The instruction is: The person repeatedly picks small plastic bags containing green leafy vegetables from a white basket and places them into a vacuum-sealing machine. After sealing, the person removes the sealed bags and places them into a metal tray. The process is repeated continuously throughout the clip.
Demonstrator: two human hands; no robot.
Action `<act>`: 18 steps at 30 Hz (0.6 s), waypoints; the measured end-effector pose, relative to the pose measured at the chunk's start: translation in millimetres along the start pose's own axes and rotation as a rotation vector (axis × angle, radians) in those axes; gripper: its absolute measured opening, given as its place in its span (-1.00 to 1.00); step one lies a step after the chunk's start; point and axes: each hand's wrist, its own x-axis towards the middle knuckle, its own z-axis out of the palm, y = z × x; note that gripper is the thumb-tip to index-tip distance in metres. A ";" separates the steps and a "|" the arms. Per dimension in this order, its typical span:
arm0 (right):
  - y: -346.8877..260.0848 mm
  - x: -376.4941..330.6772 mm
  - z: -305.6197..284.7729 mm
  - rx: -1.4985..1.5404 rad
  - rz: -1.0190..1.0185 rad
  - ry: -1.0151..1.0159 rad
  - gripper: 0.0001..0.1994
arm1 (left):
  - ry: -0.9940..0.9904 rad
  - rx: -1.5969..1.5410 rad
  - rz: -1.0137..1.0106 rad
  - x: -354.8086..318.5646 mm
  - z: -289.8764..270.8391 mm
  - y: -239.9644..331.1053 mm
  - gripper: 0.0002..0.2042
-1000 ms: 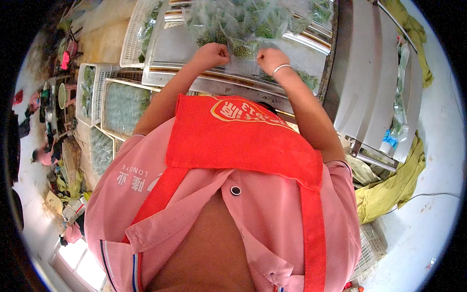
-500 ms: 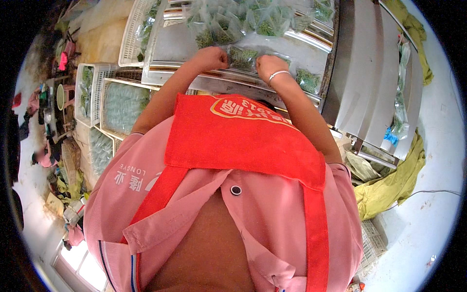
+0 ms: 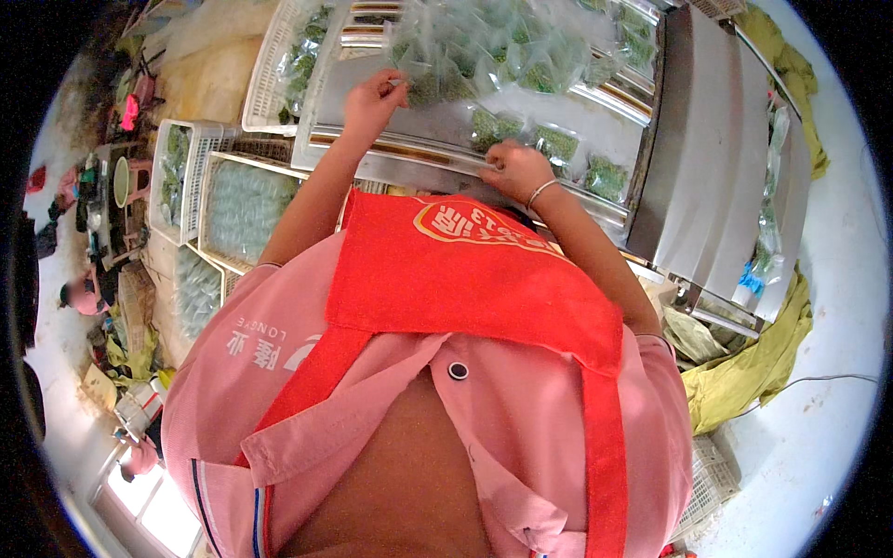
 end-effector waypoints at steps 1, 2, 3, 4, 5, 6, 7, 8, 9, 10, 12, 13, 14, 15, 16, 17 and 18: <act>-1.6 8.7 -1.4 0.156 0.053 0.012 -0.82 | 0.016 -0.001 0.046 0.2 -0.8 -1.0 -0.76; -4.4 18.3 -2.5 0.313 0.105 0.023 -0.79 | 0.034 -0.002 0.090 -0.4 -2.0 -3.2 -0.77; -13.4 29.0 -4.6 0.402 0.175 -0.030 -0.70 | 0.050 -0.001 0.110 -4.3 -1.5 -14.2 -0.78; -19.1 42.0 -0.4 0.612 0.205 -0.061 -0.68 | 0.063 0.003 0.135 -9.8 -1.9 -26.6 -0.78; -23.3 57.1 4.5 0.823 0.231 -0.094 -0.66 | 0.078 0.007 0.160 -12.7 -3.6 -38.7 -0.79; -23.5 68.6 8.2 1.036 0.263 -0.127 -0.63 | 0.044 -0.040 0.104 -18.8 -8.6 -39.1 -0.78; -24.1 79.4 8.3 1.093 0.335 -0.111 -0.61 | 0.016 -0.084 0.043 -30.7 -16.0 -38.5 -0.77; -24.3 90.0 7.5 1.149 0.408 -0.094 -0.59 | -0.012 -0.129 -0.018 -37.7 -21.2 -39.2 -0.77; -27.9 96.9 9.2 1.202 0.478 -0.087 -0.57 | -0.058 -0.276 -0.074 -41.5 -25.4 -43.7 -0.76; -31.3 98.3 12.1 1.262 0.534 -0.194 -0.58 | -0.103 -0.425 -0.128 -45.3 -28.8 -49.1 -0.75; -35.9 97.8 15.1 1.366 0.647 -0.409 -0.59 | -0.110 -0.631 -0.251 -51.2 -33.1 -52.9 -0.74; -42.1 96.3 24.3 1.417 0.685 -0.369 -0.62 | -0.073 -0.687 -0.321 -53.6 -31.1 -51.0 -0.74; -46.8 95.9 29.0 1.467 0.696 -0.359 -0.64 | -0.037 -0.743 -0.390 -55.9 -29.0 -48.2 -0.74; -51.5 96.0 32.4 1.520 0.705 -0.348 -0.66 | -0.037 -0.787 -0.479 -57.9 -29.2 -41.5 -0.76; -53.8 96.9 35.3 1.574 0.714 -0.336 -0.68 | -0.038 -0.829 -0.568 -59.3 -30.1 -32.5 -0.77; -51.9 99.7 39.5 1.599 0.713 -0.340 -0.71 | -0.041 -0.871 -0.658 -59.8 -31.6 -28.7 -0.78; -48.3 102.5 43.9 1.626 0.711 -0.342 -0.74 | -0.146 -0.907 -0.685 -59.9 -32.4 -37.5 -0.79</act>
